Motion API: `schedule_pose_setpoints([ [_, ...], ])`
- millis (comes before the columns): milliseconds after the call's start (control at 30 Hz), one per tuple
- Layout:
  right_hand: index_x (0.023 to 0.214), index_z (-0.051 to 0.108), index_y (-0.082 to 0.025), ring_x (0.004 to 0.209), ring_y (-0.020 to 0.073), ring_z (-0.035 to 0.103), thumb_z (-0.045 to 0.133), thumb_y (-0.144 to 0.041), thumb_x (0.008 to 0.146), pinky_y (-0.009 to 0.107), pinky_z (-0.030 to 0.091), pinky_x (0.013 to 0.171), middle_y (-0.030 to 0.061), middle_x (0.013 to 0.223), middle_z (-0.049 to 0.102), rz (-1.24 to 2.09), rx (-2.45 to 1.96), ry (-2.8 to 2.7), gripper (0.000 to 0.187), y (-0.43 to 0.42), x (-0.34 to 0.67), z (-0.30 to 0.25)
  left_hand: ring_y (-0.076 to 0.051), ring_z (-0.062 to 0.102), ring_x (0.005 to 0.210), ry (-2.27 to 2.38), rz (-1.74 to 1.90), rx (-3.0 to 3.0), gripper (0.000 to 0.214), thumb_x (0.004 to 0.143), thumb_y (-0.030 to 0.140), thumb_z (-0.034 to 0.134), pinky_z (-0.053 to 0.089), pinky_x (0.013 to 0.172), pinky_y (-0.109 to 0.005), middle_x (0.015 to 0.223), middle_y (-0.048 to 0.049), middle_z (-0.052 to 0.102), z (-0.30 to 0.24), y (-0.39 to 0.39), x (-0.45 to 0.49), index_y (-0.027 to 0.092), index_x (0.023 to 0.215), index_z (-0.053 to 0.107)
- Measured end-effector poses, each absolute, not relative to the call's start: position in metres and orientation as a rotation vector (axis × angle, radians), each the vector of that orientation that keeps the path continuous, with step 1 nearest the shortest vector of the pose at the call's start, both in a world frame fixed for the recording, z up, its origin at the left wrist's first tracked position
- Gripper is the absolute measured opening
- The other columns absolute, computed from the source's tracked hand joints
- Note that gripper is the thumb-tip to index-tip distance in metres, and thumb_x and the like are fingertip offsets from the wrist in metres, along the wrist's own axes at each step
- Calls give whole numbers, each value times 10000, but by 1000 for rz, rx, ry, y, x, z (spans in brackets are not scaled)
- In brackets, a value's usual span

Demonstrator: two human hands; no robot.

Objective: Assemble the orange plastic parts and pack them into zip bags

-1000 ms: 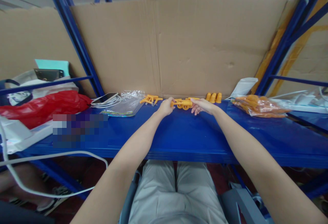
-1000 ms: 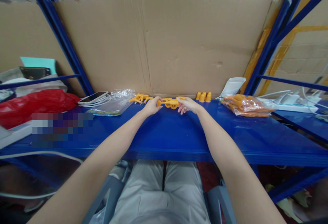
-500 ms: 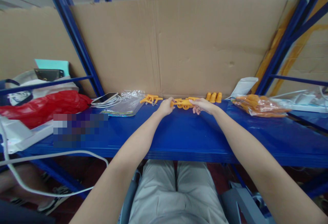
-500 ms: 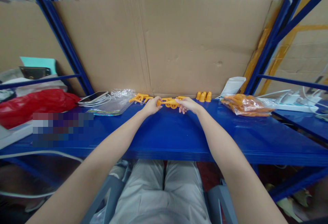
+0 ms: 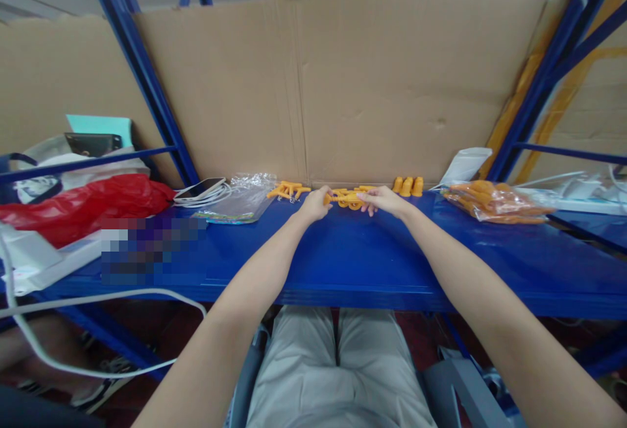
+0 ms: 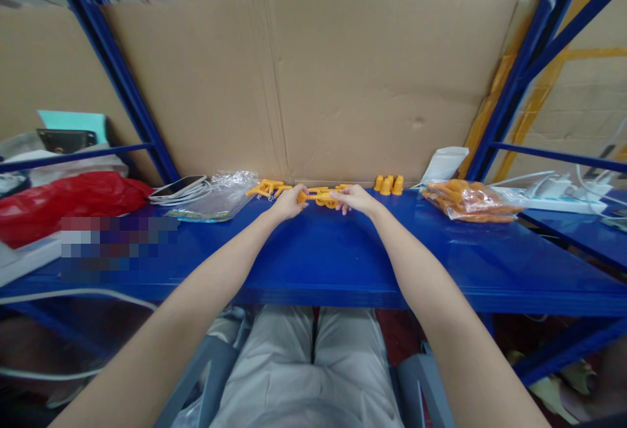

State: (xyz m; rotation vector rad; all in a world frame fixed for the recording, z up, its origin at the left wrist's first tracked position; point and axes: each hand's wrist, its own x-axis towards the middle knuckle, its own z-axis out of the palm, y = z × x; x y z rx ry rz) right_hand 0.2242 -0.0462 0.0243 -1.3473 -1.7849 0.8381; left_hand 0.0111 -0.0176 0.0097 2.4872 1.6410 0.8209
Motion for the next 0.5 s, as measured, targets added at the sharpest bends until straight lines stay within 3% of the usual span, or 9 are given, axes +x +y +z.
schedule_pose_setpoints([
  [133,704,635,-125,414,70,534,570,-393,949,184,374,398,59,607,683,866,-1440,-1762,369,-50,225,25,-208,658,995,1638,797,2494,317,803,113,682,487,862,-270,1000,-50,703,12,-20,12,193,1098,598],
  [300,924,649,-145,456,70,562,772,-383,794,177,412,423,35,744,728,874,-1338,-1743,298,-50,227,24,-188,666,935,1634,785,2429,316,824,120,666,489,852,-265,968,-47,703,13,-23,14,187,1125,592],
  [400,795,647,-130,427,70,543,705,-373,860,182,400,424,47,669,711,894,-1351,-1722,258,-50,225,25,-187,665,923,1623,818,2440,313,810,114,679,488,854,-267,954,-43,703,14,-24,14,191,1103,598],
  [500,702,631,-127,368,84,505,529,-462,960,199,359,377,68,558,668,952,-1427,-1642,434,-53,222,26,-181,670,891,1600,849,2445,309,806,115,684,492,848,-271,915,-26,703,15,-26,15,205,1090,599],
])
